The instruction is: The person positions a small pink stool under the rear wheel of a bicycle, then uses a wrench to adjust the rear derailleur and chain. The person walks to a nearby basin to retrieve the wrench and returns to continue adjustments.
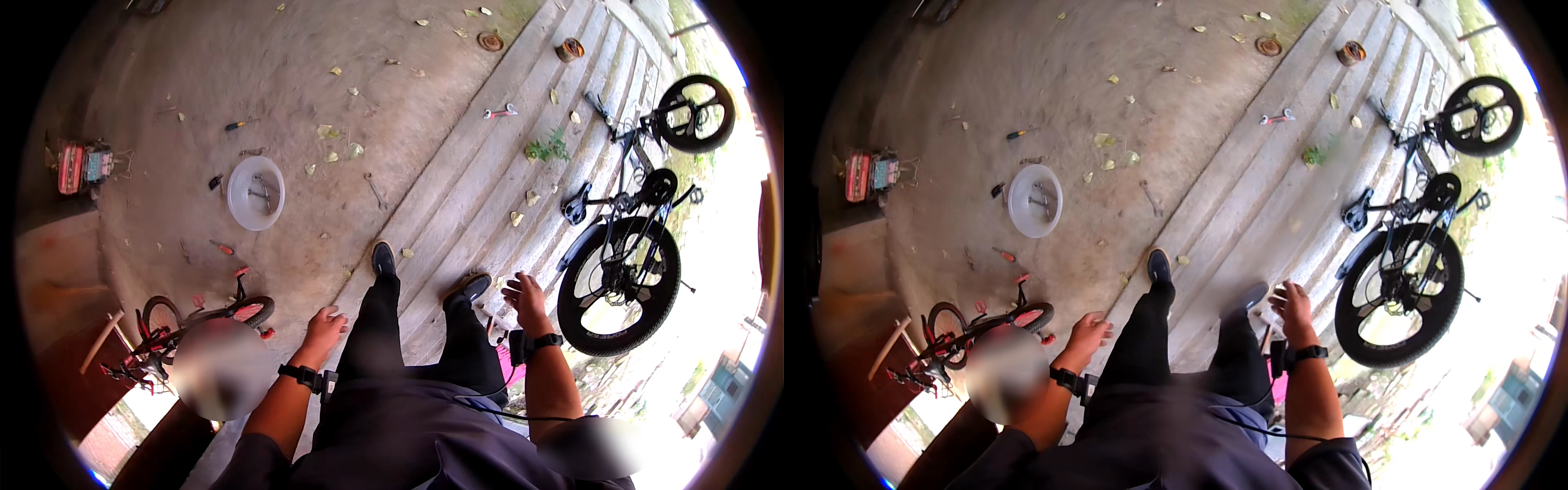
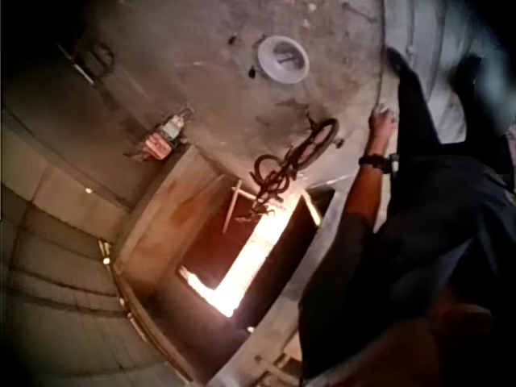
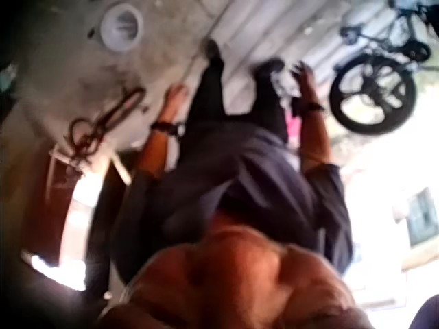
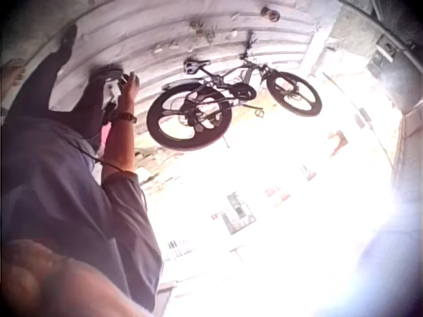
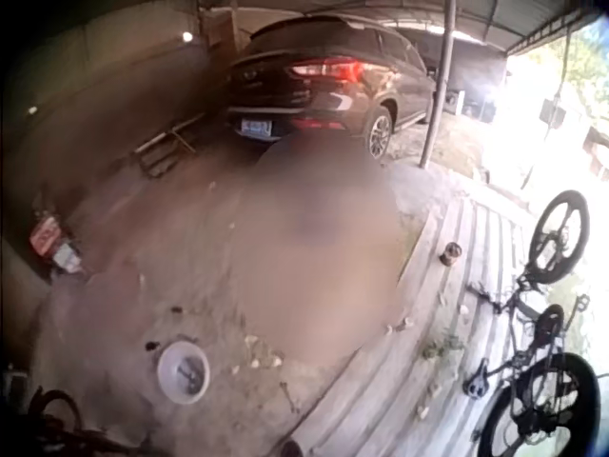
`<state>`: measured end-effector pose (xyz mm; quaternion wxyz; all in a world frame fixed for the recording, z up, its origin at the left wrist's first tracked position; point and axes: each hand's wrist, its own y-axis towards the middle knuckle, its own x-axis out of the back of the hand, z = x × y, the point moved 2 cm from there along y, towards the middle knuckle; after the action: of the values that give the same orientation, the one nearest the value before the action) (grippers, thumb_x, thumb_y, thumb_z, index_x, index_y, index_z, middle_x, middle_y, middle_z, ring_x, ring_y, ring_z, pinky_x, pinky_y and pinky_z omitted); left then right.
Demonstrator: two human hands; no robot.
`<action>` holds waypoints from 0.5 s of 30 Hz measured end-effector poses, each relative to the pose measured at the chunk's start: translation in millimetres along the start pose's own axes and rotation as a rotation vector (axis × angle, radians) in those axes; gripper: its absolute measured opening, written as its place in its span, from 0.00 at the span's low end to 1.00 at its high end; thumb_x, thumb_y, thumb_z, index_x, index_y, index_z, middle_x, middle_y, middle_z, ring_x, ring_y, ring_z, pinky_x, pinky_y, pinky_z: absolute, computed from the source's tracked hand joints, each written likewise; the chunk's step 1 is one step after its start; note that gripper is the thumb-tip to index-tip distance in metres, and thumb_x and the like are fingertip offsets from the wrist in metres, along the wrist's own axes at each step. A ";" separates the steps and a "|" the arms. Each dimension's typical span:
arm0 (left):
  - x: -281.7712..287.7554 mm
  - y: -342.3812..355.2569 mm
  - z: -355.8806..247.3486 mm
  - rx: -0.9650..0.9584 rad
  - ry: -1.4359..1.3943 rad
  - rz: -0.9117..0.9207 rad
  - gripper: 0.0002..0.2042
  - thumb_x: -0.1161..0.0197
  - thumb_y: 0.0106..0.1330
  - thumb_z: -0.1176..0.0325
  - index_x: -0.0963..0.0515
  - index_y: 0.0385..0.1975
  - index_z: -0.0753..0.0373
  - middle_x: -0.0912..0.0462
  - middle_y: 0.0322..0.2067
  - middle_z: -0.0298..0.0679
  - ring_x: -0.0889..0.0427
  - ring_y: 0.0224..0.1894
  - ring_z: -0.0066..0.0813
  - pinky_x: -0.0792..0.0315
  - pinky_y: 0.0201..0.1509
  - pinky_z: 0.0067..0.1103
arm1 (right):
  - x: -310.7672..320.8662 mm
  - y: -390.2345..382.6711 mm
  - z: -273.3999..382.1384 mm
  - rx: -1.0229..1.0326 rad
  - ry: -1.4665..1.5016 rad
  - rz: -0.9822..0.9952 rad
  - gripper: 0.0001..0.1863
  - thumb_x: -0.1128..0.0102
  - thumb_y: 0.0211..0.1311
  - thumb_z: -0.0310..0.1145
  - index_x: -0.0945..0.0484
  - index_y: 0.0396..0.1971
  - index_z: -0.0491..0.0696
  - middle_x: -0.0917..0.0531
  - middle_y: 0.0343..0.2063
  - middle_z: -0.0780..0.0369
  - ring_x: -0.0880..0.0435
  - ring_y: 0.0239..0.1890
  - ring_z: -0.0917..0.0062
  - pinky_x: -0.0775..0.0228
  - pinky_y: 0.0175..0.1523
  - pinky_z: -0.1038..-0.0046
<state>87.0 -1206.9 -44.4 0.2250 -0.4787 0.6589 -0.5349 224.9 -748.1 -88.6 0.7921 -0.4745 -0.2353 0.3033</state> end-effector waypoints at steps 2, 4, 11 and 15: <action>37.5 7.2 6.4 -0.015 -0.079 -0.057 0.21 0.40 0.66 0.66 0.30 0.56 0.67 0.16 0.38 0.42 0.16 0.35 0.27 0.26 0.31 0.22 | -52.3 -2.6 14.5 0.022 -0.074 0.056 0.26 0.48 0.68 0.49 0.30 0.55 0.44 0.19 0.42 0.56 0.17 0.36 0.71 0.26 0.41 0.70; 69.4 12.2 10.4 -0.021 -0.091 -0.081 0.20 0.41 0.66 0.65 0.31 0.56 0.67 0.17 0.39 0.41 0.16 0.36 0.28 0.25 0.33 0.22 | -103.0 1.4 27.9 0.038 -0.171 0.111 0.25 0.47 0.68 0.50 0.29 0.54 0.44 0.19 0.41 0.57 0.17 0.35 0.72 0.26 0.41 0.71; 115.0 3.1 25.7 0.071 -0.238 -0.153 0.22 0.42 0.66 0.64 0.33 0.57 0.67 0.17 0.39 0.43 0.16 0.37 0.30 0.24 0.35 0.24 | -234.7 1.6 81.1 0.091 -0.408 0.226 0.21 0.45 0.66 0.45 0.26 0.50 0.45 0.17 0.36 0.58 0.17 0.30 0.74 0.27 0.34 0.74; 117.0 -4.0 27.8 0.141 -0.346 -0.180 0.24 0.40 0.65 0.63 0.31 0.58 0.68 0.16 0.40 0.42 0.15 0.38 0.29 0.24 0.35 0.23 | -263.8 16.6 104.1 0.082 -0.517 0.266 0.20 0.45 0.66 0.46 0.26 0.49 0.46 0.17 0.34 0.58 0.16 0.29 0.74 0.27 0.33 0.74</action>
<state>59.5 -1322.3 -24.6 0.3190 -0.6036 0.5259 -0.5073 -34.2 -864.3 -80.2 0.6778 -0.3757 -0.3525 0.5246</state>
